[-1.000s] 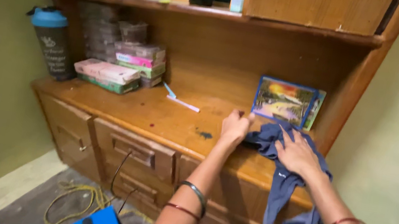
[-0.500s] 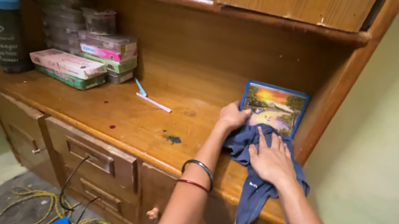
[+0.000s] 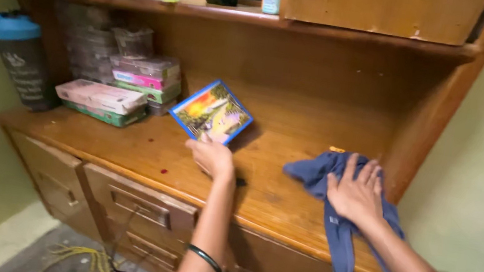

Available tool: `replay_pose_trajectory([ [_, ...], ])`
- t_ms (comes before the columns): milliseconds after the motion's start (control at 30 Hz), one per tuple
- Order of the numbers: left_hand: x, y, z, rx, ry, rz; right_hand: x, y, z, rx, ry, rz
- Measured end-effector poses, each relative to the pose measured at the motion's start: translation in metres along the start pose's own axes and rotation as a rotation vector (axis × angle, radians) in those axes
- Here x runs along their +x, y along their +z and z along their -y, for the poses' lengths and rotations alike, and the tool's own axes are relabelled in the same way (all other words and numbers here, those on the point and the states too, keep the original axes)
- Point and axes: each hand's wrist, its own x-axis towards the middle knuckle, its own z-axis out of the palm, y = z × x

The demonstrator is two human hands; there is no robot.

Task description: The person wipes a wooden cabinet with a cloth, moves a box and other small items around the shelves, and cleans the surfaces of the cabinet.

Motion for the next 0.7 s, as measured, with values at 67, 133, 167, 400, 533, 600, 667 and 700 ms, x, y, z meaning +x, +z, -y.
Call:
replay_pose_trajectory([
  [67,-0.005,-0.006,-0.001,-0.070,-0.001,-0.001,0.033,0.024,0.018,0.117,0.157,-0.227],
  [133,-0.004,-0.007,-0.005,0.019,-0.017,0.022,0.056,0.033,0.048,0.094,0.392,-0.166],
  [167,-0.004,-0.006,-0.007,0.063,-0.029,0.035,0.065,0.033,0.066,0.078,0.510,-0.135],
  [400,-0.006,0.001,-0.010,-0.052,-0.054,-0.033,0.077,0.042,0.150,-0.071,0.448,0.020],
  [533,-0.007,-0.007,-0.012,-0.181,-0.017,-0.090,0.072,0.069,0.218,0.047,0.097,0.164],
  [600,-0.006,-0.014,-0.010,-0.222,-0.008,-0.090,0.071,0.073,0.235,0.174,-0.154,0.198],
  [667,-0.005,-0.015,-0.011,-0.241,-0.049,-0.059,0.072,0.068,0.234,0.275,-0.382,0.138],
  [700,-0.006,-0.014,-0.010,-0.208,0.008,-0.060,0.070,0.062,0.226,0.207,-0.355,0.150],
])
